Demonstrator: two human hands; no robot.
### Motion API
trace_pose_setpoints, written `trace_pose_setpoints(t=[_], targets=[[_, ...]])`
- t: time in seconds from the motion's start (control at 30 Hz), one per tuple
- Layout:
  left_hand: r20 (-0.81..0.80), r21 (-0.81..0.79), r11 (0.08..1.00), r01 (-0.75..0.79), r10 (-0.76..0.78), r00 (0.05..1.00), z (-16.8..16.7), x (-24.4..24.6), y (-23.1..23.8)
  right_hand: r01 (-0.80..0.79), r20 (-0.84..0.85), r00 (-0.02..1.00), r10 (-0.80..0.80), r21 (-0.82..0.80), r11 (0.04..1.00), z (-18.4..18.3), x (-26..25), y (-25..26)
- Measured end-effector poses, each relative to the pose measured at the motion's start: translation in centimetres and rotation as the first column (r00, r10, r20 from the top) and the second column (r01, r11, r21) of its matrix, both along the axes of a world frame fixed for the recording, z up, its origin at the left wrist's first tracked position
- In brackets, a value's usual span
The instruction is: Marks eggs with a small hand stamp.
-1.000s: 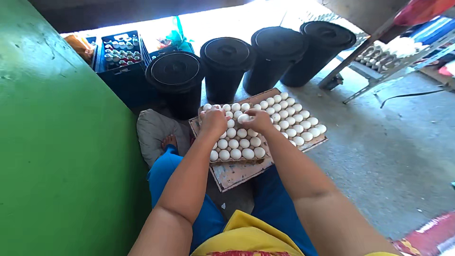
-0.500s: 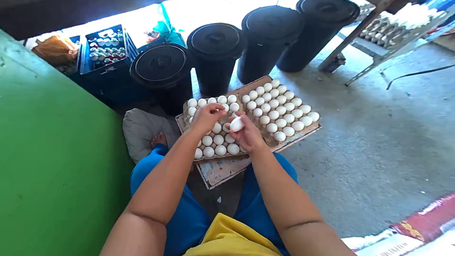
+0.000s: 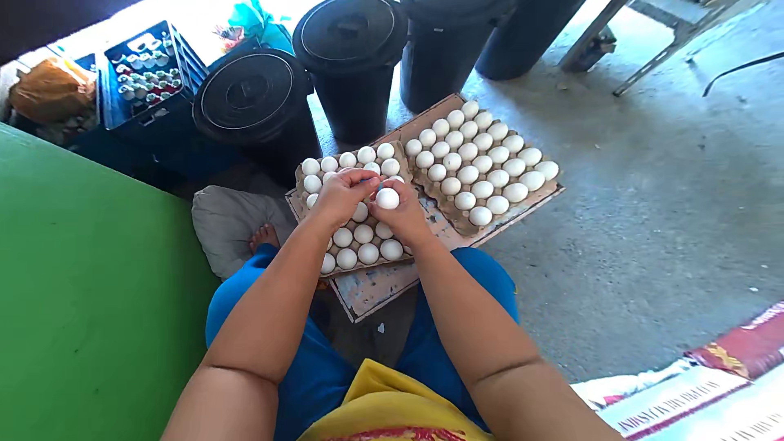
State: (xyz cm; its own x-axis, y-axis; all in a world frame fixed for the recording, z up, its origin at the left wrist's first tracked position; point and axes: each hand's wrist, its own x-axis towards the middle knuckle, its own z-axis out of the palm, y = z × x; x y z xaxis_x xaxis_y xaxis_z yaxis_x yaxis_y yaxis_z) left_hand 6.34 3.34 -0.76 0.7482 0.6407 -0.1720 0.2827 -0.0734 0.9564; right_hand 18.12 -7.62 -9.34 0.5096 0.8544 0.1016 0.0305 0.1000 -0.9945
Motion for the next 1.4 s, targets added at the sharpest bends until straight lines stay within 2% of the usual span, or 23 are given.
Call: trace_pose_setpoints(t=[0.17, 0.3, 0.37, 0.47, 0.5, 0.6, 0.63, 0.73, 0.77, 0.8, 0.87, 0.9, 0.93, 1.03, 1.07, 1.1, 1.17, 1.2, 1.23, 1.3, 1.33, 1.37, 1.4], targets=[[0.021, 0.057, 0.996, 0.074, -0.076, 0.997, -1.4, 0.8, -0.1, 0.022, 0.107, 0.994, -0.023, 0.007, 1.0, -0.5, 0.1, 0.1], [-0.013, 0.312, 0.915, 0.257, -0.266, 0.964, -1.9, 1.2, -0.9, 0.051, 0.148, 0.988, -0.043, -0.056, 0.997, -0.6, 0.0, 0.0], [0.017, 0.26, 0.938, 0.23, -0.243, 0.97, -2.3, 1.2, -0.6, 0.074, 0.179, 0.982, -0.061, -0.066, 0.995, -0.7, -0.1, 0.1], [0.095, 0.004, 0.997, 0.072, -0.072, 0.993, -2.9, 1.4, -0.4, 0.098, 0.224, 0.97, -0.088, -0.032, 0.995, -1.0, -0.2, 0.2], [0.1, 0.023, 0.998, 0.061, -0.063, 0.993, -2.8, 1.4, -0.6, 0.106, 0.229, 0.969, -0.097, -0.026, 0.994, -0.8, -0.3, 0.2], [0.068, 0.341, 0.923, 0.178, -0.214, 0.975, -2.1, 1.2, -1.3, 0.119, 0.208, 0.973, -0.1, -0.08, 0.99, 0.1, -0.4, -0.2], [0.062, 0.366, 0.909, 0.199, -0.237, 0.969, -2.1, 1.1, -1.2, 0.12, 0.213, 0.972, -0.099, -0.085, 0.989, 0.2, -0.4, -0.2], [0.096, 0.08, 0.994, 0.074, -0.081, 0.992, -2.5, 1.0, -0.9, 0.127, 0.297, 0.948, -0.11, -0.04, 0.991, -0.1, -0.5, -0.1], [0.094, 0.056, 0.998, 0.042, -0.047, 0.994, -2.4, 1.0, -1.1, 0.133, 0.311, 0.943, -0.117, -0.032, 0.991, -0.1, -0.6, -0.1], [0.084, 0.134, 0.989, 0.058, -0.07, 0.994, -2.2, 0.9, -1.3, 0.136, 0.31, 0.943, -0.118, -0.034, 0.99, -0.1, -0.7, -0.1], [0.097, 0.389, 0.908, 0.154, -0.206, 0.974, -2.2, 0.8, -1.8, 0.136, 0.277, 0.954, -0.112, -0.07, 0.988, 0.2, -0.8, -0.2], [0.102, 0.44, 0.878, 0.188, -0.257, 0.961, -2.3, 0.7, -1.7, 0.139, 0.271, 0.956, -0.113, -0.079, 0.987, 0.2, -0.8, -0.2], [0.106, 0.412, 0.889, 0.198, -0.263, 0.959, -2.3, 0.6, -1.5, 0.142, 0.276, 0.954, -0.116, -0.079, 0.987, 0.1, -0.8, -0.2], [0.108, 0.154, 0.985, 0.078, -0.095, 0.99, -2.6, 0.6, -1.0, 0.145, 0.315, 0.94, -0.131, -0.023, 0.989, -0.3, -0.8, 0.1], [0.102, 0.187, 0.98, 0.071, -0.092, 0.991, -2.5, 0.6, -1.2, 0.146, 0.308, 0.942, -0.131, -0.026, 0.989, -0.3, -0.8, 0.1], [0.099, 0.299, 0.948, 0.105, -0.14, 0.985, -2.4, 0.6, -1.6, 0.145, 0.288, 0.949, -0.125, -0.05, 0.988, -0.2, -0.8, 0.1], [0.096, 0.529, 0.825, 0.2, -0.292, 0.952, -2.6, 0.7, -2.0, 0.154, 0.272, 0.955, -0.118, -0.113, 0.982, 0.5, -0.8, -0.2], [0.096, 0.551, 0.806, 0.218, -0.32, 0.943, -2.7, 0.7, -1.9, 0.158, 0.28, 0.953, -0.119, -0.121, 0.98, 0.7, -0.8, -0.3], [0.106, 0.502, 0.84, 0.205, -0.296, 0.949, -2.8, 0.6, -1.7, 0.161, 0.29, 0.949, -0.124, -0.107, 0.981, 0.6, -0.7, -0.3], [0.102, 0.275, 0.957, 0.094, -0.126, 0.987, -2.8, 0.5, -1.3, 0.157, 0.318, 0.939, -0.129, -0.066, 0.985, 0.2, -0.6, -0.1], [0.094, 0.197, 0.98, 0.034, -0.053, 0.994, -2.7, 0.6, -1.3, 0.156, 0.328, 0.935, -0.134, -0.041, 0.987, 0.0, -0.6, 0.0], [0.096, 0.206, 0.978, 0.014, -0.034, 0.995, -2.5, 0.7, -1.5, 0.154, 0.327, 0.935, -0.135, -0.033, 0.988, 0.1, -0.7, 0.1], [0.1, 0.299, 0.954, 0.033, -0.066, 0.993, -2.4, 0.7, -1.9, 0.153, 0.319, 0.939, -0.132, -0.041, 0.987, 0.2, -0.7, 0.0]])
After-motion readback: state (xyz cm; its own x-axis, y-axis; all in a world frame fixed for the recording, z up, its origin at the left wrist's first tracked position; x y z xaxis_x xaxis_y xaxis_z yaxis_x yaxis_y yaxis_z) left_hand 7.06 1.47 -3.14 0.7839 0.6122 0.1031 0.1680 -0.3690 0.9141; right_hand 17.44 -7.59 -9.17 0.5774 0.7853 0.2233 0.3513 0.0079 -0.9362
